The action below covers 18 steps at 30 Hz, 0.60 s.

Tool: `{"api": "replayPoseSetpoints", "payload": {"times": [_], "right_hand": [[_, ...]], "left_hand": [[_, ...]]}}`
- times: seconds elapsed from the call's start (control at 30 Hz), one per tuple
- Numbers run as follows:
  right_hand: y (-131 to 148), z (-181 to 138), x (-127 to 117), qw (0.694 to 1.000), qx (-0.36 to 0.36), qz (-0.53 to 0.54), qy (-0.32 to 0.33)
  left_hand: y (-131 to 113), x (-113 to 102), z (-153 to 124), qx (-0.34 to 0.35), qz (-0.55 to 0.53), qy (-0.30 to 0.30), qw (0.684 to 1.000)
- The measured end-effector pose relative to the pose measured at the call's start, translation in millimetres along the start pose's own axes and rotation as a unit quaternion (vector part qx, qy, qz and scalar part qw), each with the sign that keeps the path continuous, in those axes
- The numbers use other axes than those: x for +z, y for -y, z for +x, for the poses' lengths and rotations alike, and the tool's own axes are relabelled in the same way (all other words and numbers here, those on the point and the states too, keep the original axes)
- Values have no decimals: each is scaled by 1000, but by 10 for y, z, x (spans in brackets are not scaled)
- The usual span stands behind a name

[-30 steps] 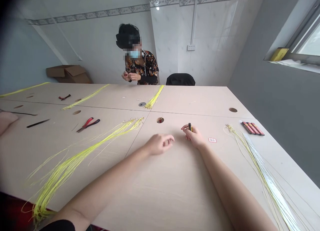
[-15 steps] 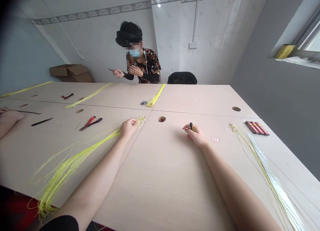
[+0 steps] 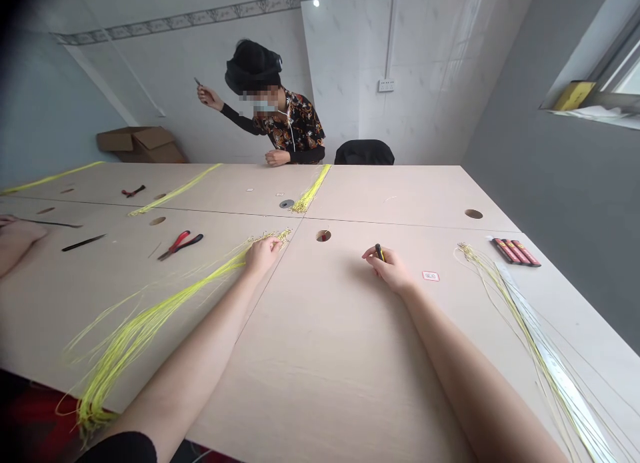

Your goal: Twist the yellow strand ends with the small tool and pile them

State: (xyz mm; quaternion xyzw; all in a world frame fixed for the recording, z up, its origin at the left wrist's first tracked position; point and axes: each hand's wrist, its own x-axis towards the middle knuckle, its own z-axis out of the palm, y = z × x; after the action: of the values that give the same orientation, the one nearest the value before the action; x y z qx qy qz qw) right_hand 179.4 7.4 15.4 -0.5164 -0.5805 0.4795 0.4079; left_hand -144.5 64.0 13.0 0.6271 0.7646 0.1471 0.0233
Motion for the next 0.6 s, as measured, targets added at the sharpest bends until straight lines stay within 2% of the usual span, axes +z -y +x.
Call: {"api": "replayPoseSetpoints", "payload": {"times": [0.6], "right_hand": [[9, -10, 20, 999, -3, -33, -13]], "left_hand": [[52, 57, 39, -21, -9, -2, 1000]]}}
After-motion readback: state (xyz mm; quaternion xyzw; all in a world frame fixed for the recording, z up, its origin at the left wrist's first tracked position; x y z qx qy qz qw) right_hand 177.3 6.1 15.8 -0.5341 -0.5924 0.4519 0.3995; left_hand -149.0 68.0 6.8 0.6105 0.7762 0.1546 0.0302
